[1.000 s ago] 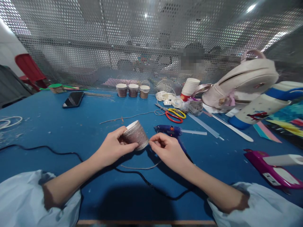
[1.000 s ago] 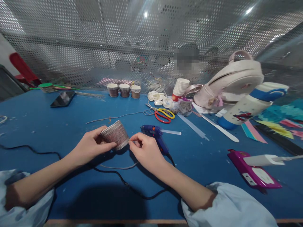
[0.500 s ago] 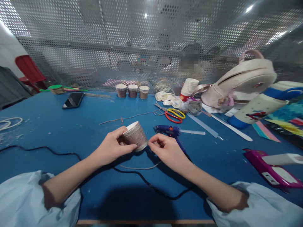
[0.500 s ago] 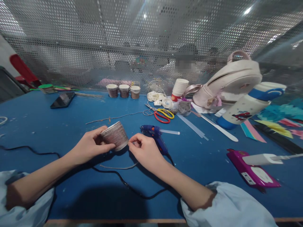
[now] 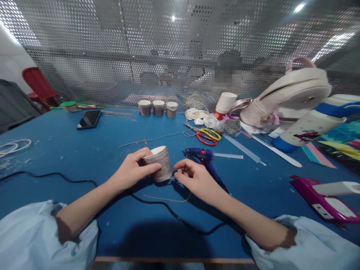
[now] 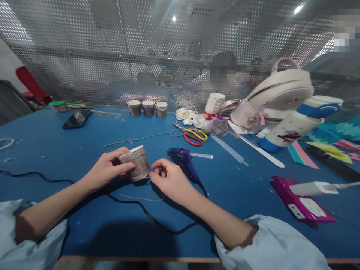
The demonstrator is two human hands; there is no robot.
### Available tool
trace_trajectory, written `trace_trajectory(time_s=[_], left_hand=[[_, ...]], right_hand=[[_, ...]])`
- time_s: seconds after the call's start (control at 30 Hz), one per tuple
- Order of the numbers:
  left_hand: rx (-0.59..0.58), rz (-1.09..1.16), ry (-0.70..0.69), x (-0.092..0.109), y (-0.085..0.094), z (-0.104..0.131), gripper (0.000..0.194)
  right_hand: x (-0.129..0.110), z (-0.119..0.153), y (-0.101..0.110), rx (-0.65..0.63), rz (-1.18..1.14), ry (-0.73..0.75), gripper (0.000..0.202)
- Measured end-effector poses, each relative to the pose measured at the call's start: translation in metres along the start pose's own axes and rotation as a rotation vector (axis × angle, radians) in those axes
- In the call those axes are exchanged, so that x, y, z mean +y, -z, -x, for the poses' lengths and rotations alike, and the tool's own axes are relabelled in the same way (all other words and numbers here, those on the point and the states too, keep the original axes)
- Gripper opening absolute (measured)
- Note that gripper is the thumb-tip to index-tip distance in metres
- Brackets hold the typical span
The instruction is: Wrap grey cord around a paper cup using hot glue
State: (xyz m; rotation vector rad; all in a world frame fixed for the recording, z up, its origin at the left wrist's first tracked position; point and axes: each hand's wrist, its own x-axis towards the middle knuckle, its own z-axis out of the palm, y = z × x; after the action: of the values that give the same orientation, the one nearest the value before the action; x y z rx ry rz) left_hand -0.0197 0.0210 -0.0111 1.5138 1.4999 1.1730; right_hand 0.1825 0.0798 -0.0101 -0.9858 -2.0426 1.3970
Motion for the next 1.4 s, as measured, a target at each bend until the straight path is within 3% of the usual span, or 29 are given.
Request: trace_trajectory(time_s=[0.23,0.37,0.6,0.73,0.8,0.93,1.0,1.1,1.27,1.4], left_hand=[[-0.088,0.021,-0.006,0.001,0.003,-0.003,0.021],[-0.104,-0.022,0.059,0.006,0.006,-0.001,0.021],[-0.013,-0.162,0.117,0.014,0.010,0.000,0.018],[0.009,-0.207,0.099,0.012,0.011,-0.001,0.012],[0.027,-0.249,0.068,0.010,0.010,-0.002,0.010],[0.050,-0.418,-0.068,0.006,0.007,0.000,0.004],[0.054,-0.492,-0.117,0.005,0.006,0.001,0.008],[0.078,-0.496,-0.113,0.005,0.006,-0.001,0.015],[0.138,-0.224,0.188,0.008,0.007,-0.004,0.024],[0.179,-0.039,0.247,0.008,0.003,-0.004,0.024]], right_hand=[[0.008,0.000,-0.003,0.012,0.075,0.013,0.016],[0.006,0.004,0.000,0.028,0.254,0.064,0.013],[0.000,0.028,0.008,-0.129,0.794,0.385,0.011],[-0.001,0.048,0.034,-0.018,0.881,0.516,0.017],[0.002,0.054,0.055,0.017,0.886,0.442,0.020],[0.010,0.047,0.092,0.029,1.021,0.066,0.036],[0.013,0.034,0.097,0.044,1.001,-0.032,0.040],[0.018,0.008,0.088,0.011,0.794,-0.040,0.037],[0.031,-0.021,0.064,0.036,0.452,-0.018,0.023],[0.031,-0.010,0.056,0.134,0.284,0.049,0.020]])
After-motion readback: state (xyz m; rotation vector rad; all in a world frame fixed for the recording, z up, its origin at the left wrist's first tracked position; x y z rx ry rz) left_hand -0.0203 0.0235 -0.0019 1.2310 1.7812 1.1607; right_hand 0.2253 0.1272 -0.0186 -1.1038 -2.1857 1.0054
